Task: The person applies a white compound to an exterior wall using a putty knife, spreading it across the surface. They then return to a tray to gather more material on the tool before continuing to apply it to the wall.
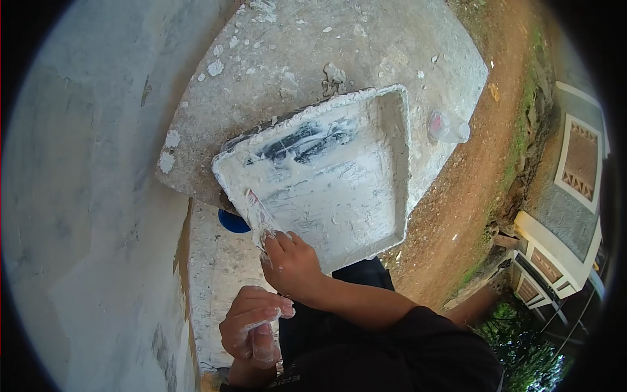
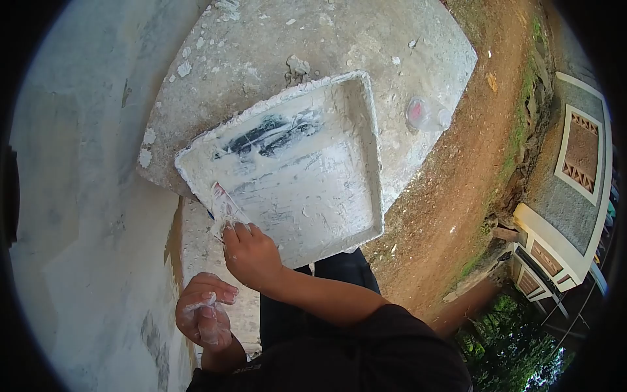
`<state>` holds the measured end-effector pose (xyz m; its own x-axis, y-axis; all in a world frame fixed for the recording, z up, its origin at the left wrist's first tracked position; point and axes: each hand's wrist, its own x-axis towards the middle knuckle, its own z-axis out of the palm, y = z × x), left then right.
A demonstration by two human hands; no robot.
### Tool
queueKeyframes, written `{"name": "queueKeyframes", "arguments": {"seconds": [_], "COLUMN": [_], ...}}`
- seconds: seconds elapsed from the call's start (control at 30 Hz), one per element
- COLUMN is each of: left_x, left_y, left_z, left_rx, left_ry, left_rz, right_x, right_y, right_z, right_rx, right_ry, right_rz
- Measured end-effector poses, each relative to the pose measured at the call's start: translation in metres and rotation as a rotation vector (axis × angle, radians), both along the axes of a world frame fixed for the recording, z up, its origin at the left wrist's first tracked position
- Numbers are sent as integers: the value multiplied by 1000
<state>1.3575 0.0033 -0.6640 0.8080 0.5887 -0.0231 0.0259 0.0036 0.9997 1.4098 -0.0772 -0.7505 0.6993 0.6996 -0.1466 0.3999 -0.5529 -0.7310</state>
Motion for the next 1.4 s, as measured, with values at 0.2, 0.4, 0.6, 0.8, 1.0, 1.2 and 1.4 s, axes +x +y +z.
{"name": "queueKeyframes", "arguments": {"seconds": [0.2,0.4,0.6,0.8,1.0,1.2,1.4], "left_x": [1,2,-1,-6,-10,-16,-24], "left_y": [-5,-10,-7,-10,-14,-13,-15], "left_z": [-5,-6,-4,-6,-6,-5,-13], "left_rx": [-34,-79,-90,-105,-64,-74,-37], "left_ry": [7,17,50,50,47,53,29], "left_rz": [4,-49,-61,-63,-78,-63,-88], "right_x": [44,79,114,194,220,199,183], "right_y": [-27,-54,-84,-67,-18,14,16], "right_z": [-3,-36,-20,37,27,11,0], "right_rx": [106,73,192,-56,-182,-258,-219], "right_ry": [596,1046,1125,121,-162,-255,-282], "right_rz": [-185,-236,-501,158,575,685,758]}}
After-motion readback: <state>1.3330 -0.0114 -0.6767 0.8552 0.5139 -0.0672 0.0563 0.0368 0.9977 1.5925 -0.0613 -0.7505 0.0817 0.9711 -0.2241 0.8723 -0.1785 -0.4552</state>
